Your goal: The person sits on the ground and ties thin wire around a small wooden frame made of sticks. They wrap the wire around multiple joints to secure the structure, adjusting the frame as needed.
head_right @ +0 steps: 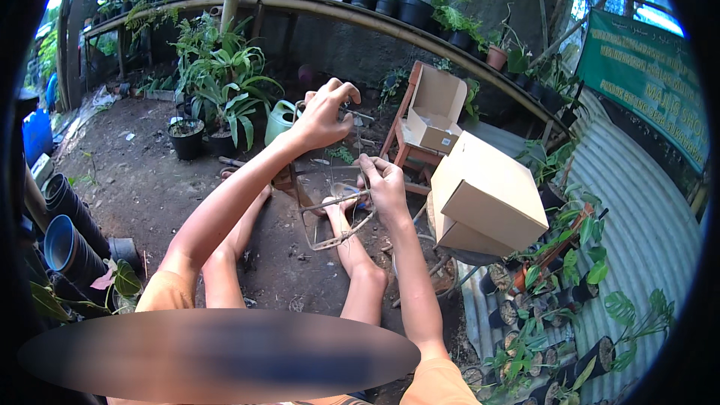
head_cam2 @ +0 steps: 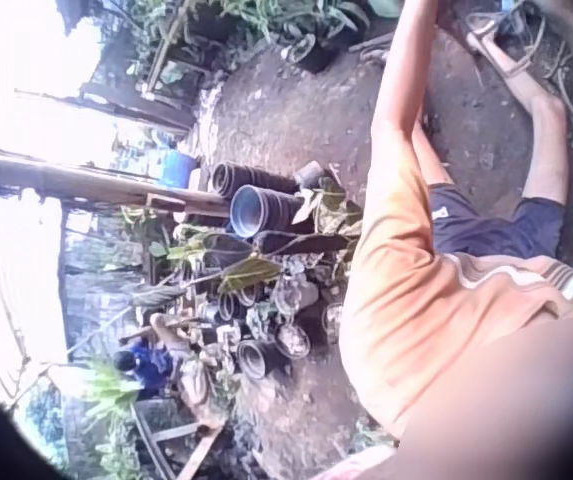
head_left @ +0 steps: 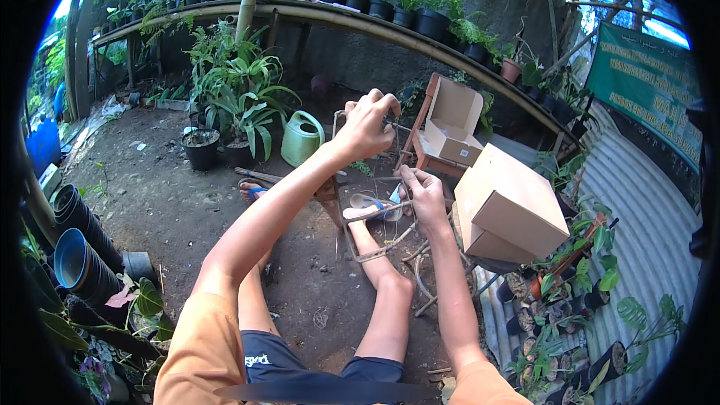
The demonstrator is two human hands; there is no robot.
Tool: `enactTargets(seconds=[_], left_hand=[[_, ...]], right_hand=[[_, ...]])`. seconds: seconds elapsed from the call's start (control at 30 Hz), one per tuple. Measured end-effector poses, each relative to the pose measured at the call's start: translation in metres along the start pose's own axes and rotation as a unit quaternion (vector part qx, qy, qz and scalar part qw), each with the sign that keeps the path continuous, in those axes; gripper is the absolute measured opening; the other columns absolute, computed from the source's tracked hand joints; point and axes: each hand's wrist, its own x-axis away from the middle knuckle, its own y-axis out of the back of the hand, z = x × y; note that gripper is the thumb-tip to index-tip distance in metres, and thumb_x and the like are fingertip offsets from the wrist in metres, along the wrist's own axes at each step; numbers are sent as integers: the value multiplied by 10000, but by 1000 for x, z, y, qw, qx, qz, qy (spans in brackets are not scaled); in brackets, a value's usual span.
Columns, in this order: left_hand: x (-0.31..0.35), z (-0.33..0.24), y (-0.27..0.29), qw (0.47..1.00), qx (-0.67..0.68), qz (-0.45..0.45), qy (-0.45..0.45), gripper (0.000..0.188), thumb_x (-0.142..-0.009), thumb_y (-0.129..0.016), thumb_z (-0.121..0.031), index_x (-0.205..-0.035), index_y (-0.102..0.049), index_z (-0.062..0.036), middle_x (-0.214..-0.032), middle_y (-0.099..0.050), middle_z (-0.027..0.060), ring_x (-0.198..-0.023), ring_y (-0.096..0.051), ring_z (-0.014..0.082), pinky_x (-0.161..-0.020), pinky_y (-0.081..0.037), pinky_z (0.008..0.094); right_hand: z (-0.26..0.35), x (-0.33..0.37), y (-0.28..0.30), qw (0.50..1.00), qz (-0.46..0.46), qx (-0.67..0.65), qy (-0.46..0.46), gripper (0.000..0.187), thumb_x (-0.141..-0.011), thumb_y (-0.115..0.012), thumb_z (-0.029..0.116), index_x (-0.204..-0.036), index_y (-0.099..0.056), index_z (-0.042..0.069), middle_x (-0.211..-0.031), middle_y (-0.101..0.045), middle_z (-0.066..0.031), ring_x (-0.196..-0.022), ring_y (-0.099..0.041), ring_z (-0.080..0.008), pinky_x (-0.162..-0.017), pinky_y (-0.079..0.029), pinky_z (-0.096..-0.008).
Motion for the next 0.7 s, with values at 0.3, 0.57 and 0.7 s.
enactTargets(seconds=[0.3, 0.57, 0.7], left_hand=[[176, 29, 94, 917, 139, -262, 268, 616, -1019, -716, -345, -1468, -480, 5, -1302, -619, 173, -1183, -595, 273, -1066, -475, 416], [350, -35, 46, 699, 363, -435, 436, 641, -1116, -548, -231, -1641, -272, 12, -1002, -718, 143, -790, -658, 141, -745, -556, 280], [369, -38, 43, 662, 397, -446, 453, 589, -1118, -568, -175, -1627, -304, -42, -961, -731, 118, -744, -652, 125, -692, -540, 266]], right_hand=[[26, -29, -57, 975, 170, 144, 6, 274, -1066, -699, 280, -1000, -772, 24, -658, -605, 34, -567, -522, -29, -507, -379, -216], [-15, 36, -153, 922, 334, 178, -78, 304, -1097, -637, 271, -1166, -753, -1, -826, -753, -67, -603, -629, -58, -519, -518, -237], [-16, 60, -141, 909, 352, 187, -121, 230, -987, -797, 154, -1094, -775, -48, -904, -789, -76, -697, -733, -98, -625, -585, -211]])
